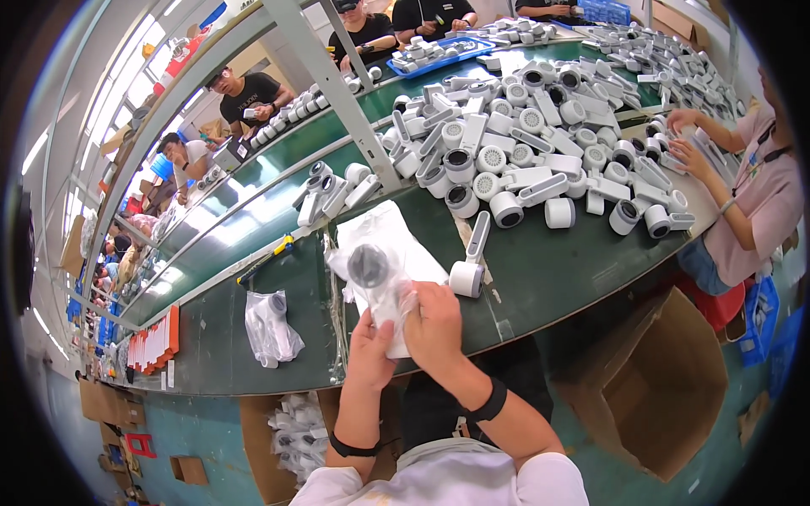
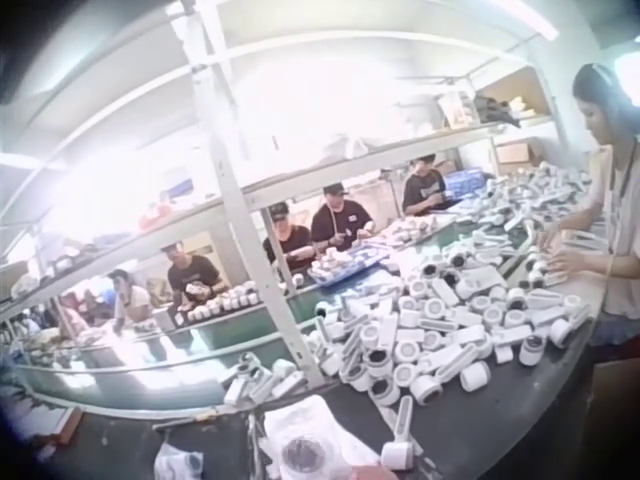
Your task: The person picks up a handheld fan, slides it into a plastic bag, and places the bagged fan onto the table. This process is repeated for several fans before the person moves the bagged fans into a cardboard box.
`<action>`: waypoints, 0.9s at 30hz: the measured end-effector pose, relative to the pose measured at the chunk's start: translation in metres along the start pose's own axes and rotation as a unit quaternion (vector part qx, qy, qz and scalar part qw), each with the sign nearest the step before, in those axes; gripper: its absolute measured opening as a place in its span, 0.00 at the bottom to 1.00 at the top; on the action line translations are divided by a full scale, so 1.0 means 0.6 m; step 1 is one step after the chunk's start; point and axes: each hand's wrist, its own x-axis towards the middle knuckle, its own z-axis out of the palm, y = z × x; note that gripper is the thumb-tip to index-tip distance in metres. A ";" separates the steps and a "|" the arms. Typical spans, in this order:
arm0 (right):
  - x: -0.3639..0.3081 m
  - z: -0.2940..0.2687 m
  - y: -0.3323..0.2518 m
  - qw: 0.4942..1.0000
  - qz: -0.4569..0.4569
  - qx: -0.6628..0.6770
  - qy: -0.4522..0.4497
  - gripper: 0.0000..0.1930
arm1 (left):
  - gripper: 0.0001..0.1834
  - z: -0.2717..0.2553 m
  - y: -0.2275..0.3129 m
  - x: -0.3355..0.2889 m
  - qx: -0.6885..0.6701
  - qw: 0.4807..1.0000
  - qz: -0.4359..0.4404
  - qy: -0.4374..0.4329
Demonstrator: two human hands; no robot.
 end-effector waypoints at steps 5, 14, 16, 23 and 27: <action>-0.014 -0.018 0.011 0.999 0.001 0.027 -0.041 0.08 | 0.26 -0.010 0.047 -0.007 -0.093 0.995 0.037 0.032; -0.059 -0.049 0.017 0.974 0.018 0.080 -0.213 0.08 | 0.34 -0.143 0.092 -0.037 0.132 0.942 0.232 0.205; -0.062 -0.060 0.033 0.967 0.052 0.088 -0.232 0.08 | 0.34 -0.205 0.091 -0.053 0.232 0.894 0.265 0.276; -0.093 -0.039 0.065 0.951 0.128 0.085 -0.270 0.07 | 0.33 -0.278 0.080 -0.067 0.683 0.589 0.190 0.388; -0.099 -0.035 0.074 0.963 0.113 0.078 -0.232 0.07 | 0.31 -0.284 0.081 -0.062 0.703 0.533 0.181 0.435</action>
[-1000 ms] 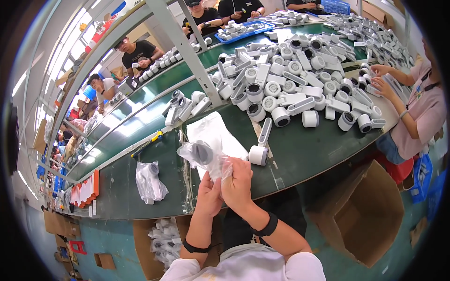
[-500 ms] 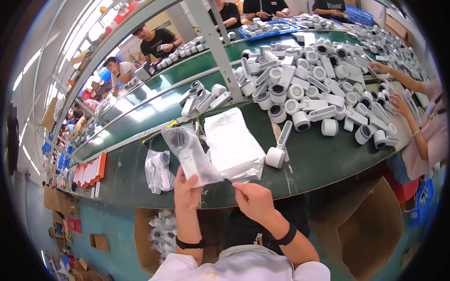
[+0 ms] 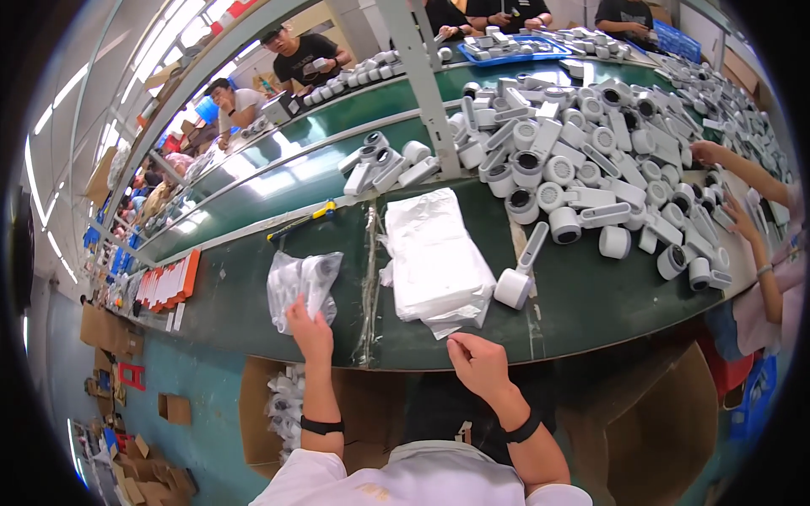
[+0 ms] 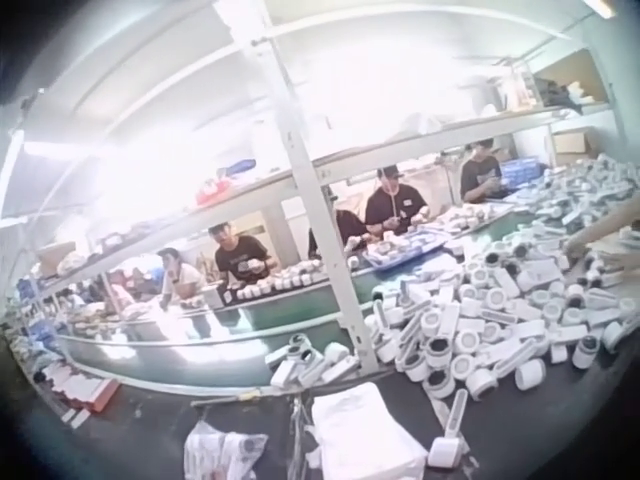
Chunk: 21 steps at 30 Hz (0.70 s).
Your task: The person picks up a handheld fan, slides it into a plastic bag, and places the bagged fan onto the table. This process is repeated for several fans before the person moves the bagged fans into a cardboard box.
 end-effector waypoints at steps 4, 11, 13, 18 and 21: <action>-0.002 -0.003 0.001 1.000 0.017 0.009 -0.004 0.07 | 0.30 -0.003 -0.001 0.005 0.076 0.997 -0.031 0.009; 0.004 -0.031 -0.018 0.999 -0.004 0.007 0.036 0.06 | 0.28 -0.068 0.032 -0.002 0.094 0.995 -0.004 0.031; 0.032 -0.072 -0.037 0.989 -0.070 -0.091 0.089 0.05 | 0.27 -0.096 0.059 -0.001 0.014 0.999 0.034 0.023; 0.154 -0.189 -0.013 0.898 -0.170 -0.388 0.120 0.20 | 0.21 -0.090 0.212 -0.027 -0.230 0.932 0.242 -0.141; 0.190 -0.192 0.029 0.867 -0.185 -0.461 0.029 0.21 | 0.19 -0.031 0.274 -0.061 -0.226 0.873 0.390 -0.186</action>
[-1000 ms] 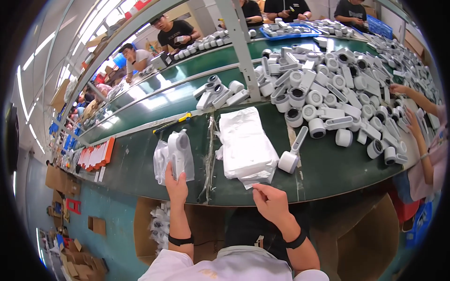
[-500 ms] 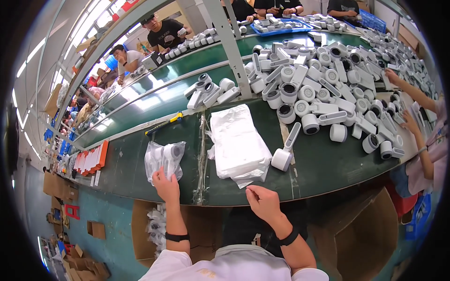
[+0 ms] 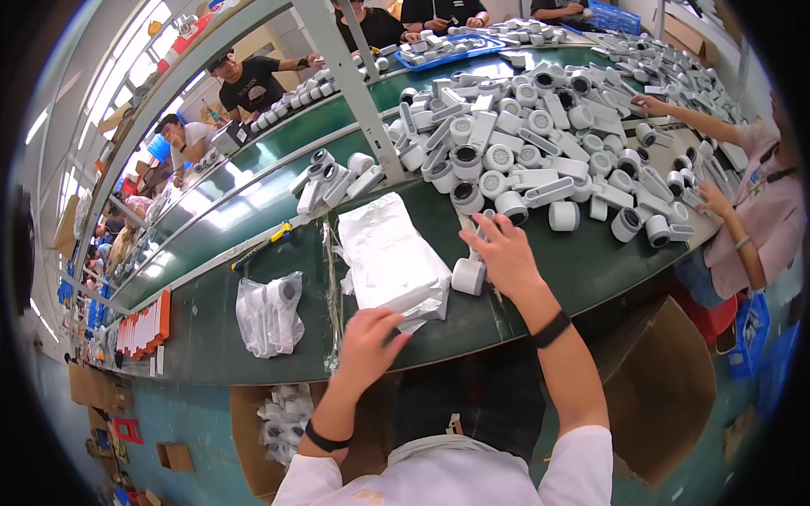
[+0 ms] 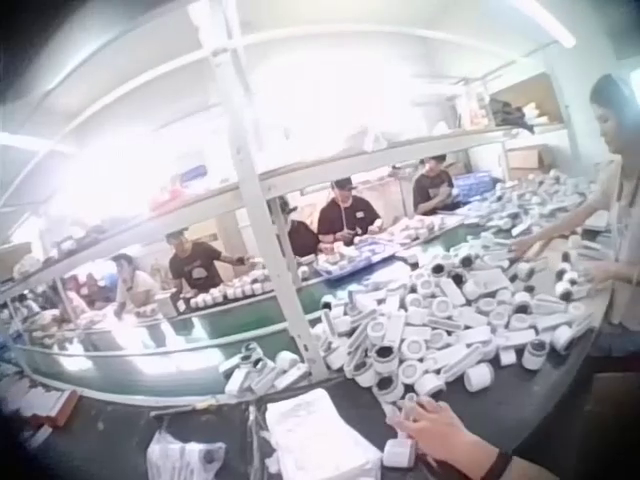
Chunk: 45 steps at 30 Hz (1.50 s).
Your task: The person picks up a handheld fan, slides it into a plastic bag, and places the bagged fan onto the table. This process is repeated for several fans before the person moves the bagged fans into a cardboard box.
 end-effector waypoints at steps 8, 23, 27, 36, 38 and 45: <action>-0.025 -0.002 0.013 0.999 -0.028 -0.015 -0.009 0.13 | 0.16 0.070 -0.016 0.023 0.116 0.992 -0.029 -0.045; -0.104 -0.018 -0.154 0.584 0.362 0.726 0.026 0.15 | 0.09 0.045 -0.041 0.060 -0.085 0.988 -0.131 -0.014; -0.081 0.008 -0.198 0.618 0.388 0.683 0.030 0.27 | 0.09 0.045 -0.037 0.067 -0.194 0.944 -0.266 -0.015; -0.036 0.068 -0.218 0.693 0.407 0.589 0.093 0.32 | 0.06 0.050 -0.051 0.067 -0.148 0.979 -0.139 0.016; -0.033 0.072 -0.220 0.695 0.415 0.578 0.103 0.31 | 0.06 0.051 -0.054 0.065 -0.149 0.979 -0.137 0.022; -0.031 0.053 -0.210 0.757 0.443 0.465 0.122 0.30 | 0.08 0.054 -0.070 0.063 -0.155 0.955 -0.246 0.057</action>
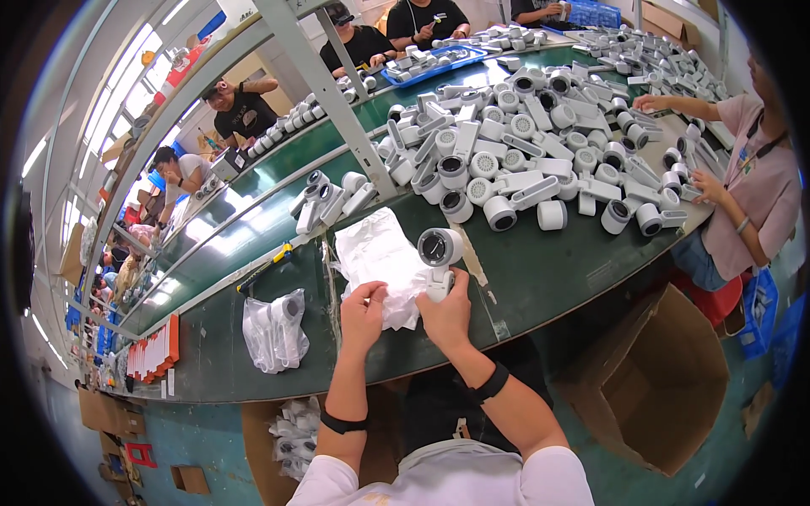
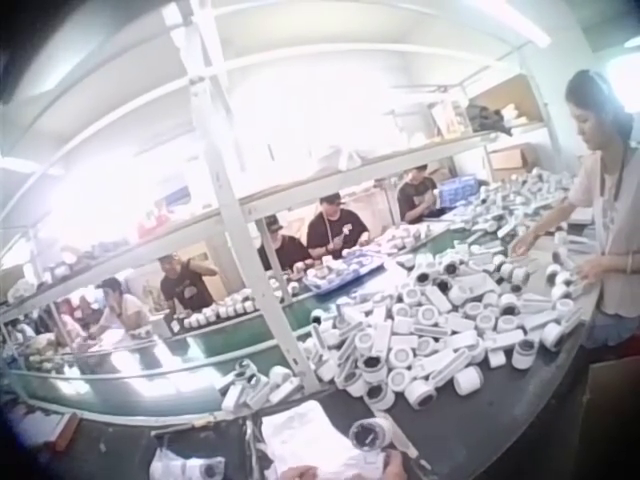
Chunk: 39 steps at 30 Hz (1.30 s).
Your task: The person picks up a handheld fan, slides it into a plastic bag, and places the bagged fan onto the table. This process is repeated for several fans before the person moves the bagged fans into a cardboard box.
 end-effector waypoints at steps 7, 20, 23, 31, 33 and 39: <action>0.005 -0.027 -0.004 0.998 0.017 -0.062 -0.012 0.31 | 0.10 -0.013 0.001 0.015 -0.194 0.974 -0.115 0.034; -0.012 -0.138 -0.029 0.992 -0.097 -0.011 -0.081 0.24 | 0.16 -0.024 0.032 -0.003 0.173 0.974 0.112 -0.090; -0.023 -0.164 -0.061 0.985 -0.005 0.050 -0.166 0.23 | 0.13 -0.008 0.025 0.009 0.051 0.995 0.059 -0.062; -0.012 -0.176 -0.081 0.892 0.015 -0.115 -0.437 0.45 | 0.19 -0.015 0.038 0.013 -0.038 0.995 -0.049 -0.079; -0.004 -0.166 -0.081 0.884 -0.002 -0.157 -0.440 0.48 | 0.20 -0.015 0.041 0.012 -0.048 0.995 -0.041 -0.079; 0.033 -0.137 -0.090 0.846 -0.026 -0.261 -0.464 0.50 | 0.19 -0.041 0.046 0.007 -0.048 0.989 -0.029 -0.137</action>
